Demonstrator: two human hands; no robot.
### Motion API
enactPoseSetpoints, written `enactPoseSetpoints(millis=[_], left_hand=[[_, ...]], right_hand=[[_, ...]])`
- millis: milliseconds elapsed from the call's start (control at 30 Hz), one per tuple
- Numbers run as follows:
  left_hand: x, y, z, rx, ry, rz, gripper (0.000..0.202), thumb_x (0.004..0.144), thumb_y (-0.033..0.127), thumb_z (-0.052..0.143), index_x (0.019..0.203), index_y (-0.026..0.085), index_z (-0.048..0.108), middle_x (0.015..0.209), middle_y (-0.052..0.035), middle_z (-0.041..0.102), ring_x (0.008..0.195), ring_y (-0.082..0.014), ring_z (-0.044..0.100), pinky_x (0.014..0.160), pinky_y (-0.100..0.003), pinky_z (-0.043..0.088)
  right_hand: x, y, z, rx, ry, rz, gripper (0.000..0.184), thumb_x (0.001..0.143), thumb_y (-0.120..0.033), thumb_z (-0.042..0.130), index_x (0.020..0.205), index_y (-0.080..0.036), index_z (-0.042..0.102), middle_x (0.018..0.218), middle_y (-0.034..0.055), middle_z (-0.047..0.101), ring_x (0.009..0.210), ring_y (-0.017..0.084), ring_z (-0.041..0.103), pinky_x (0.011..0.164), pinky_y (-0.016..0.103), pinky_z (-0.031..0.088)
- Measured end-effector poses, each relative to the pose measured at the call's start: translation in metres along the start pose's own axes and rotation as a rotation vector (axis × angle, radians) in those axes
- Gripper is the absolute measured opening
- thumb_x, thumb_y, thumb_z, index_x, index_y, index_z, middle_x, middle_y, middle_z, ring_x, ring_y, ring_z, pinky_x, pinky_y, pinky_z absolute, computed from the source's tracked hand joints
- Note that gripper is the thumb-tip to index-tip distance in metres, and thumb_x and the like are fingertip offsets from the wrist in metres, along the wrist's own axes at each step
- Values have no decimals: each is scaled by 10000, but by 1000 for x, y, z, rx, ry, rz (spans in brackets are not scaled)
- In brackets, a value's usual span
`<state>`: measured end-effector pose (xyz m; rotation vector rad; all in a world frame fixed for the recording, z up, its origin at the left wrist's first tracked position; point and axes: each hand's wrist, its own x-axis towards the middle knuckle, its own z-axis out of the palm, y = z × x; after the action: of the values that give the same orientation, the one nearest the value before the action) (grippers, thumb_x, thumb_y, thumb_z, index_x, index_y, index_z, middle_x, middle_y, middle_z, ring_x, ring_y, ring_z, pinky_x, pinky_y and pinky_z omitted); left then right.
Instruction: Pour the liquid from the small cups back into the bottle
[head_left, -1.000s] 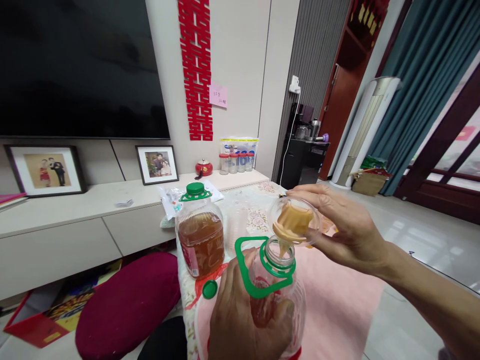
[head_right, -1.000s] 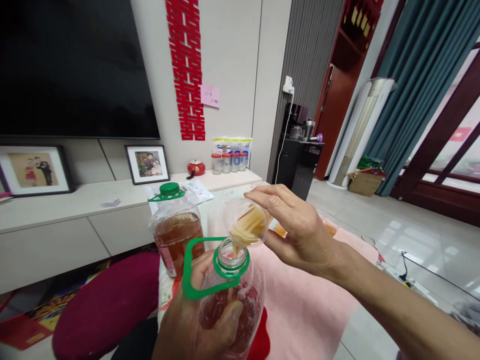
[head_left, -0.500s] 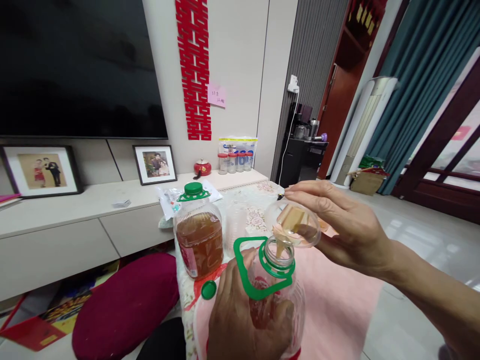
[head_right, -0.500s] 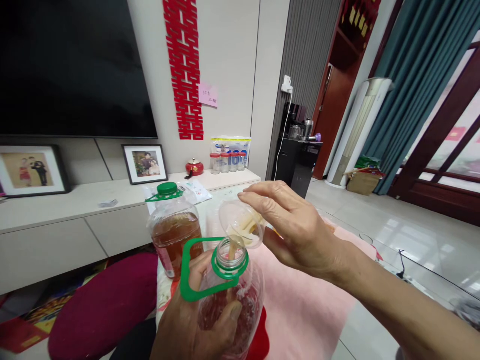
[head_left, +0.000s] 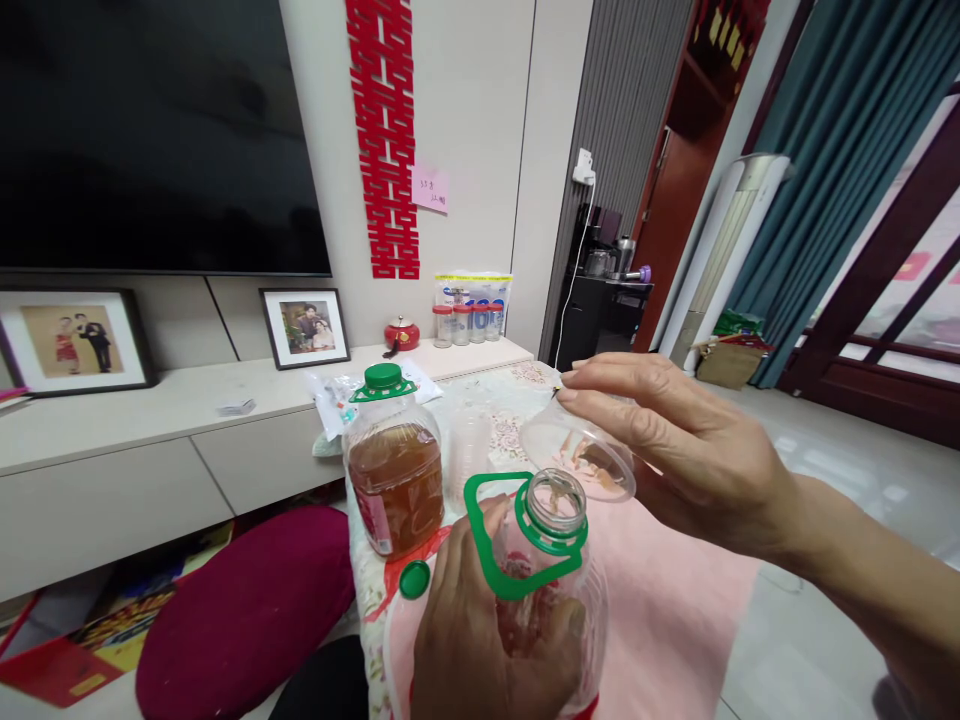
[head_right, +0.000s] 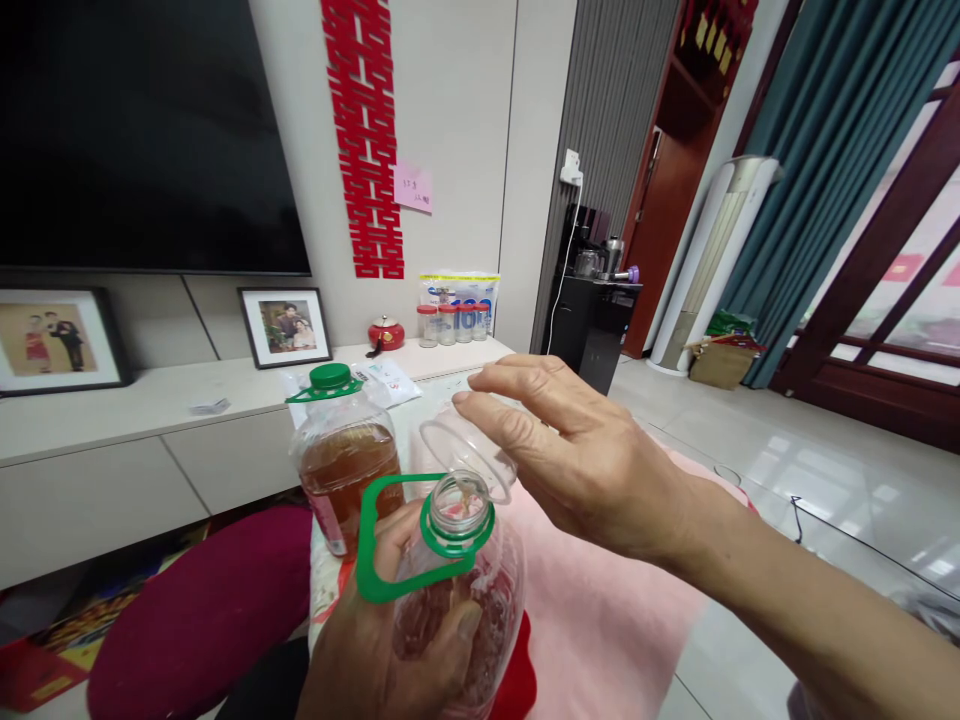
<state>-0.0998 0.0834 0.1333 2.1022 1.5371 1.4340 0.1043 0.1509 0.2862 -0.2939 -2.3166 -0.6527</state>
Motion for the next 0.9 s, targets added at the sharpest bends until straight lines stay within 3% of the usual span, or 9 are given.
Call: enactPoseSetpoints(millis=[200, 433, 667, 900], left_hand=[[-1, -2, 1, -10, -10, 4, 566, 839, 322, 659, 1386, 242, 532, 1232, -107, 696, 1118, -307, 717, 914, -505, 659], [3, -4, 2, 49, 17, 77, 580, 830, 328, 662, 1397, 280, 549, 1272, -92, 713, 1136, -292, 735, 892, -456, 689], [4, 0, 0, 40, 86, 97, 554, 808, 346, 664, 1354, 291, 582, 1209, -77, 748, 1045, -295, 769, 834, -465, 709], [0, -2, 0, 34, 11, 35, 614, 812, 357, 647, 1408, 297, 509, 1261, -103, 703, 1118, -327, 730, 924, -527, 676]], right_hand=[[1, -3, -4, -47, -16, -36, 377, 908, 63, 632, 1281, 12, 656, 1288, 219, 661, 1269, 303, 610, 1086, 463, 558], [1, -3, -6, -85, -57, -107, 414, 934, 52, 592, 1343, -5, 621, 1352, 201, 629, 1349, 335, 565, 1154, 515, 518], [3, -3, -8, -99, -62, -116, 431, 932, 53, 581, 1357, -12, 608, 1361, 200, 626, 1355, 337, 567, 1160, 515, 516], [4, -4, -5, -95, -55, -87, 416, 939, 32, 580, 1349, -30, 614, 1352, 194, 641, 1349, 311, 579, 1157, 490, 518]])
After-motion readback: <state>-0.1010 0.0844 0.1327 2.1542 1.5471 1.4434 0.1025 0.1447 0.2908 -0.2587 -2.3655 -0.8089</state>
